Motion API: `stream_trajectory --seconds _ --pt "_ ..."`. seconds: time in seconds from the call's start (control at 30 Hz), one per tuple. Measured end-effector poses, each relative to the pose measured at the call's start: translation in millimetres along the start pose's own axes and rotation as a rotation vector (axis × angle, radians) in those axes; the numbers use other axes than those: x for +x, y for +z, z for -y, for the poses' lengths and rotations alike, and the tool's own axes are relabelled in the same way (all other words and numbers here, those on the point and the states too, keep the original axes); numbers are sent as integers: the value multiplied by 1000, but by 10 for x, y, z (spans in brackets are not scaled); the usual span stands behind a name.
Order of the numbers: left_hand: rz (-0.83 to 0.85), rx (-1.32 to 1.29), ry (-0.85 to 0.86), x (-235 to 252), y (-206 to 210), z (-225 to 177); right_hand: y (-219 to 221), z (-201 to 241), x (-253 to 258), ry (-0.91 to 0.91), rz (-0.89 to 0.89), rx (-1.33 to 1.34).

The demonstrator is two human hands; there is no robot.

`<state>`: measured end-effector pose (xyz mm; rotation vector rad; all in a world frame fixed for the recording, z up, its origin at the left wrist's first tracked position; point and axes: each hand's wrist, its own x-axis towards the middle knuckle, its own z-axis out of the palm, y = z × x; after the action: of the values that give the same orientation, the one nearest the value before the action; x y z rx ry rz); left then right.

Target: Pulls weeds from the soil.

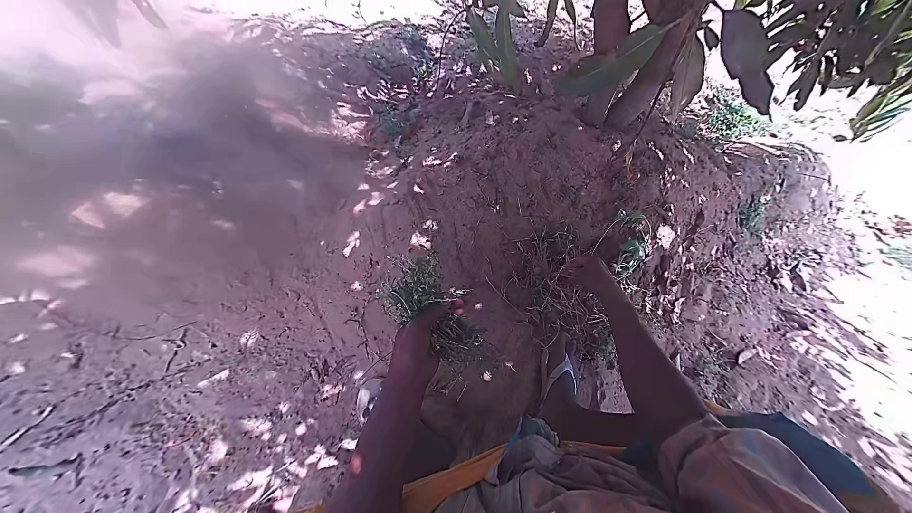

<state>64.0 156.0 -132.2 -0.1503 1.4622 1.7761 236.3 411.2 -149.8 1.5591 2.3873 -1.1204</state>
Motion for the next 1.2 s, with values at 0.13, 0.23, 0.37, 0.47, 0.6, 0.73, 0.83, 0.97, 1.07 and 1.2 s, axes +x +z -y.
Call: stream_trajectory --seconds 0.13,0.23,0.37,0.47,0.6,0.73,0.83,0.97,1.07,1.2 --pt "6 2 -4 -3 13 -4 -12 78 -15 0 -32 205" --pt "23 -1 -1 4 4 6 -102 210 -64 -90 -103 358" --pt "37 -42 -1 13 -8 13 -156 319 -136 -189 -149 491" --pt "45 -46 -5 2 -12 8 -188 410 -239 -274 -226 577" --pt "56 -37 5 6 -26 6 -329 601 -450 -468 -254 775" --pt "34 -46 8 -13 -21 6 -201 688 -532 -524 -85 877" --pt "43 -33 21 -43 -17 -3 174 800 -542 -456 95 928" --pt "56 23 76 -53 -16 5 658 1043 -742 -311 282 822" --pt "23 97 86 -69 -6 14 912 1073 -840 -298 379 716" --pt "-20 177 91 -78 -23 25 975 1058 -852 -328 415 650"
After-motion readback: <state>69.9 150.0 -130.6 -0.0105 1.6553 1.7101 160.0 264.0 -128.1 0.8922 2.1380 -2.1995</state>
